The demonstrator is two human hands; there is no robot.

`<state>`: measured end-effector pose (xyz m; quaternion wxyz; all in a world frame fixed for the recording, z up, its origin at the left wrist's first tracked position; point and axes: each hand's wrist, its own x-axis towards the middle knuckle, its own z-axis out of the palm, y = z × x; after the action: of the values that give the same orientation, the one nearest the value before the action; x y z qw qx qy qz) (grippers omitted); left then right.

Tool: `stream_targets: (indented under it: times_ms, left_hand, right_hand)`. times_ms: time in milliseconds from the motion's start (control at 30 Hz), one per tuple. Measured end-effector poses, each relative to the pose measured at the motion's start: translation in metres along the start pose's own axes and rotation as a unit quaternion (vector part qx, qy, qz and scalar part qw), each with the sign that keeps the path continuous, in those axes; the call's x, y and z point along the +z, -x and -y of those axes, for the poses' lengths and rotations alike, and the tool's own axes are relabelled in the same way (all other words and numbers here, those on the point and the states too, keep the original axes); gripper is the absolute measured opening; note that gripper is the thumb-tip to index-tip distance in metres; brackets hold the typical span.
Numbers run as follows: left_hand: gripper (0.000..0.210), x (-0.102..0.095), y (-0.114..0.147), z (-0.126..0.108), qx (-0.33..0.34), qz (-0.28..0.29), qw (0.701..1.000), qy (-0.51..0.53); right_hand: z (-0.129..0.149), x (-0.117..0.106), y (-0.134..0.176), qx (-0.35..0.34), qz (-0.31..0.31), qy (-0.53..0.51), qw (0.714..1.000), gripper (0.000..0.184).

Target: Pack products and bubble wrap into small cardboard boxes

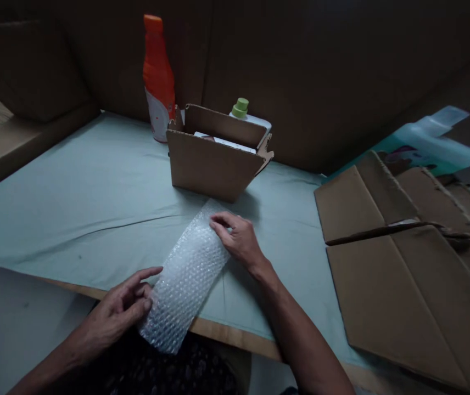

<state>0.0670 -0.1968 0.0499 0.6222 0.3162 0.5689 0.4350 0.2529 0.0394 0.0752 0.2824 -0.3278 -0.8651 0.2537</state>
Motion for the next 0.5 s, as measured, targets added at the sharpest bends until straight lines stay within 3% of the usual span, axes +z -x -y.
stream_targets:
  times_ms: [100, 167, 300, 500]
  left_hand:
    - [0.072, -0.01, -0.001, 0.009, 0.006, -0.025, 0.998, -0.057]
    - [0.07, -0.015, 0.0, 0.012, 0.013, -0.033, 0.993, -0.11]
    - [0.059, -0.019, 0.002, 0.011, 0.034, -0.028, 0.982, -0.185]
    - [0.055, -0.019, 0.003, 0.008, 0.053, -0.027, 0.973, -0.221]
  right_hand:
    - [-0.016, 0.03, -0.012, -0.022, 0.045, 0.056, 0.997, 0.014]
    - [-0.026, 0.038, -0.01, -0.037, 0.032, 0.096, 0.994, 0.02]
    - [-0.036, 0.028, 0.012, -0.054, -0.025, 0.152, 0.987, 0.03]
    - [-0.033, 0.014, 0.037, -0.065, 0.02, 0.188, 0.98, 0.029]
